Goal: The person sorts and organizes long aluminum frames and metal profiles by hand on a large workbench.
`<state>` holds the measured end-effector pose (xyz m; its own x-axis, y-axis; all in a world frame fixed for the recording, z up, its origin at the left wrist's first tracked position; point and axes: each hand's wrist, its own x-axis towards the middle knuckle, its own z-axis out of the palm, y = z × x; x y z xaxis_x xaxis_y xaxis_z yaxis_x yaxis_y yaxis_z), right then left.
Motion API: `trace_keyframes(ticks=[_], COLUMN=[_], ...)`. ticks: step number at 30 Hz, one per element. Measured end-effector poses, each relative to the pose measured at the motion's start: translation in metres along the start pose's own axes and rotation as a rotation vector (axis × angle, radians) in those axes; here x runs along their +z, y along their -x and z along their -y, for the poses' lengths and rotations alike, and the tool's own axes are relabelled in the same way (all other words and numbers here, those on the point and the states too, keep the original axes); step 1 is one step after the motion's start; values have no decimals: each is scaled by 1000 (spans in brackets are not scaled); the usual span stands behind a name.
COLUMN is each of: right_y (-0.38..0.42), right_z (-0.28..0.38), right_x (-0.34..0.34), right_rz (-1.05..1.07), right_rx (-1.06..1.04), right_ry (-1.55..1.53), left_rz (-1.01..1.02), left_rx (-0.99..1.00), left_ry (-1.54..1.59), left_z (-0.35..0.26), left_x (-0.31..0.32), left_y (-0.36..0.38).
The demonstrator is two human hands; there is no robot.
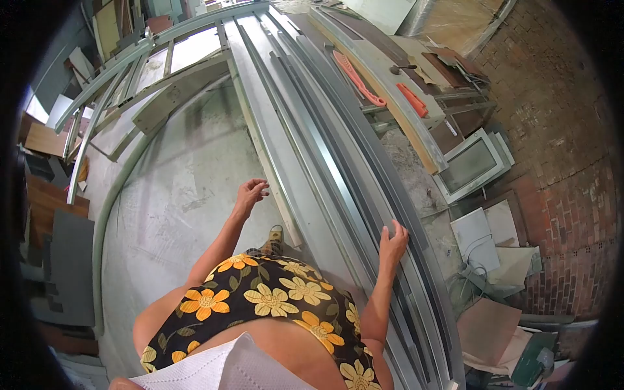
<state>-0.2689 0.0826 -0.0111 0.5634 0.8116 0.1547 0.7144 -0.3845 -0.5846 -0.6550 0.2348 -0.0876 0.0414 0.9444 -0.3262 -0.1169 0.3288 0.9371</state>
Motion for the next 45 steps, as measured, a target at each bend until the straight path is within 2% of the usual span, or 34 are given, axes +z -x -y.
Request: trace_keyframes(ticks=[6,12,20,24,30,33,39,42,45], right_y=[-43,-57,-68,-65,-66,-65,-54,-51,-50], right_z=[-7,10,-1,19,13,8,33,40,44], right_x=[0,14,19,15,13,14,12,11,11], right_rz=[-174,-61,-35,-2,74,81,151,136,87], right_rx=[33,172,55,12,30,-62,66,96,37], right_ry=[206,409,403,491,458,356,87,99,144], left_rz=[67,71,110,181,260,268,289,305,309], left_rx=[88,131,198,197,214,200,184,182,195], left_ry=[12,14,72,80,93,82,46,38,37], left_z=[-33,-43,-58,-64,-58,-61,-68,-64,-63], left_x=[8,10,18,27,46,44,41,45,55], left_y=[-47,-84,-124,-135,-143,-143,-147,-151,-158])
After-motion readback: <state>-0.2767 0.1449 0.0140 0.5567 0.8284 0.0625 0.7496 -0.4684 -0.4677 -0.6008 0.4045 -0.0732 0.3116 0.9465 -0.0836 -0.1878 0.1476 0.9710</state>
